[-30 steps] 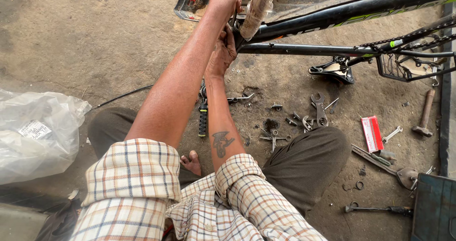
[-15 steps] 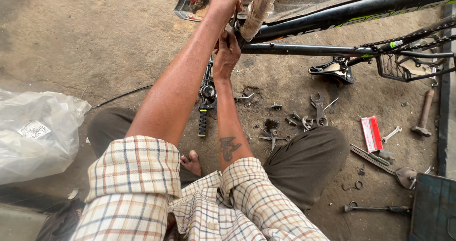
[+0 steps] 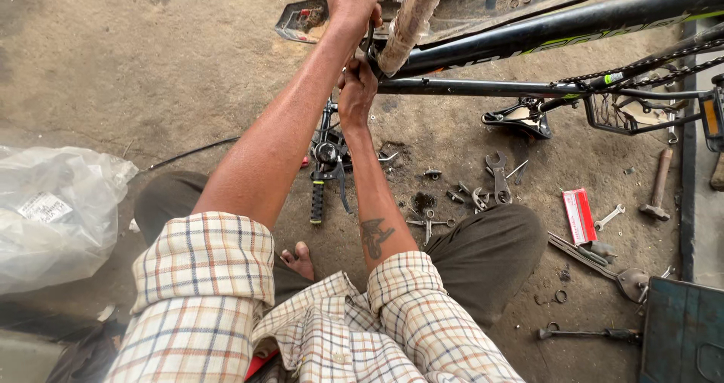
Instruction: The person uses a wrench to tighten bolts on the bicycle's front fork and handlebar stem. They then remove the pedal, inspect it, and use a hammer to tap it before reattaching it to the crank arm.
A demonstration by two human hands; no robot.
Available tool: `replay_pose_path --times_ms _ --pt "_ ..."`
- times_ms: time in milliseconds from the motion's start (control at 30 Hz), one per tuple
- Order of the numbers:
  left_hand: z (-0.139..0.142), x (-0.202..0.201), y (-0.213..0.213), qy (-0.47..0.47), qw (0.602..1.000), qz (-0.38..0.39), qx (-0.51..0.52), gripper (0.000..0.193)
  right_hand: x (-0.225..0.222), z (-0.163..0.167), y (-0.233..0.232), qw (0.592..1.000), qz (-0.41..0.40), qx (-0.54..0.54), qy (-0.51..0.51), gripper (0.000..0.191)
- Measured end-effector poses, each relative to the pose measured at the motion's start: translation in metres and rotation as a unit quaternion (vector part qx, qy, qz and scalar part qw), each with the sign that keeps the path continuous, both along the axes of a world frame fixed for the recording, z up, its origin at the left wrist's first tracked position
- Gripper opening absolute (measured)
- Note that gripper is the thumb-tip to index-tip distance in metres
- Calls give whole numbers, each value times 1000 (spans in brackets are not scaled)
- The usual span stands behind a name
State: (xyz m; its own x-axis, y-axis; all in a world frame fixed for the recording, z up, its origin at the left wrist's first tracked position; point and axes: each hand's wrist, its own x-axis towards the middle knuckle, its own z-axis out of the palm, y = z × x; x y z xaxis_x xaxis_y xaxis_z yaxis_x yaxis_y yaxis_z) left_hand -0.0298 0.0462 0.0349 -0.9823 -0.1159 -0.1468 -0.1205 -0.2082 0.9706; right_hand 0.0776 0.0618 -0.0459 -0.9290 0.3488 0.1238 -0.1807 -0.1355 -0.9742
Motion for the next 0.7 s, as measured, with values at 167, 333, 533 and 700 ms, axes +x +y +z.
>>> replay_pose_path --times_ms 167,333,533,700 --pt "11 29 8 -18 984 57 169 19 9 9 3 998 25 11 53 26" --pt "4 31 6 55 984 65 155 32 10 10 8 999 32 14 32 27" --pt "-14 24 5 126 961 -13 247 32 3 19 10 995 30 91 19 17" --pt "-24 27 4 123 966 -24 227 29 9 31 17 982 36 -88 -160 23"
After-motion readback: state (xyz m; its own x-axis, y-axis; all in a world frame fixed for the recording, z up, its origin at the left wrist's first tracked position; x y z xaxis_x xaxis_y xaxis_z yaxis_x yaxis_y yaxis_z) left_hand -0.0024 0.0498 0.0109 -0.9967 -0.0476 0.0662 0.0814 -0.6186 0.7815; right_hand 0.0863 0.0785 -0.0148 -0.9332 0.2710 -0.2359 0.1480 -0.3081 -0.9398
